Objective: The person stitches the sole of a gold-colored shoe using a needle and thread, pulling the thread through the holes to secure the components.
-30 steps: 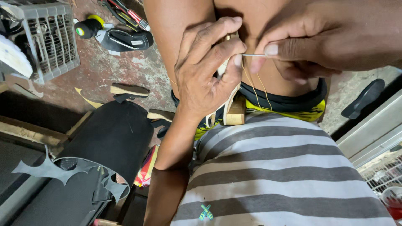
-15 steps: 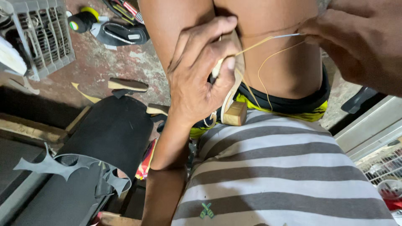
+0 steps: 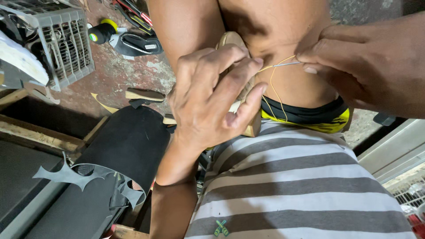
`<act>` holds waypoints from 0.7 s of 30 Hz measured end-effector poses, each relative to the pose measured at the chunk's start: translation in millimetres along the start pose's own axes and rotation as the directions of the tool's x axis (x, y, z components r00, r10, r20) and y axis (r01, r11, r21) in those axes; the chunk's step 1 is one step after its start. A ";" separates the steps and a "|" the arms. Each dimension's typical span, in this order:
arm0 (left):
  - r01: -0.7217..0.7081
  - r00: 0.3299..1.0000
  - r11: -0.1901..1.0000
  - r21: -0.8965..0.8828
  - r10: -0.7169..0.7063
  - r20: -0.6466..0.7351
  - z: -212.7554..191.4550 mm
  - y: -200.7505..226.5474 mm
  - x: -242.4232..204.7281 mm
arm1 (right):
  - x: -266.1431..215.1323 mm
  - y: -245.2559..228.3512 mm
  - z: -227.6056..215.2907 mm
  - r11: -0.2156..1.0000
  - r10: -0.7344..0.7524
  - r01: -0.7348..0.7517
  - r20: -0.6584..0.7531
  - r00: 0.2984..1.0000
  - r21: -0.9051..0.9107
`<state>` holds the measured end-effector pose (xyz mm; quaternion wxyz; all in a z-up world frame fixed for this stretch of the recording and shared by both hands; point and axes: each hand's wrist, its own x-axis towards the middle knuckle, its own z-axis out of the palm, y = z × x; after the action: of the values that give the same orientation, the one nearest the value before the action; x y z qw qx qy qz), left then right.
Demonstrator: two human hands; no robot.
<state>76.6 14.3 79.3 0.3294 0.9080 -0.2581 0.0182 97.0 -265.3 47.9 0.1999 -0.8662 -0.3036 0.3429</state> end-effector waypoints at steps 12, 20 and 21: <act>0.104 0.992 0.994 -0.015 -0.102 0.079 3.5 -3.1 0.0 | -1.2 -33.0 -18.9 0.896 -0.114 0.055 -0.108 0.988 -0.441; 0.155 0.988 0.961 -0.229 -0.149 0.042 9.3 -20.5 -5.2 | 11.7 -63.1 -34.7 0.879 -0.114 0.009 -0.192 0.975 -0.477; 0.165 0.986 0.946 -0.279 -0.161 0.039 10.0 -22.2 -6.2 | 18.2 -61.6 -33.0 0.938 -0.075 0.056 -0.044 0.996 -0.341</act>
<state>80.5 25.5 57.2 0.4536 0.8702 -0.1847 -0.0530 107.2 -212.5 96.0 0.0676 -0.8864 -0.3811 0.2540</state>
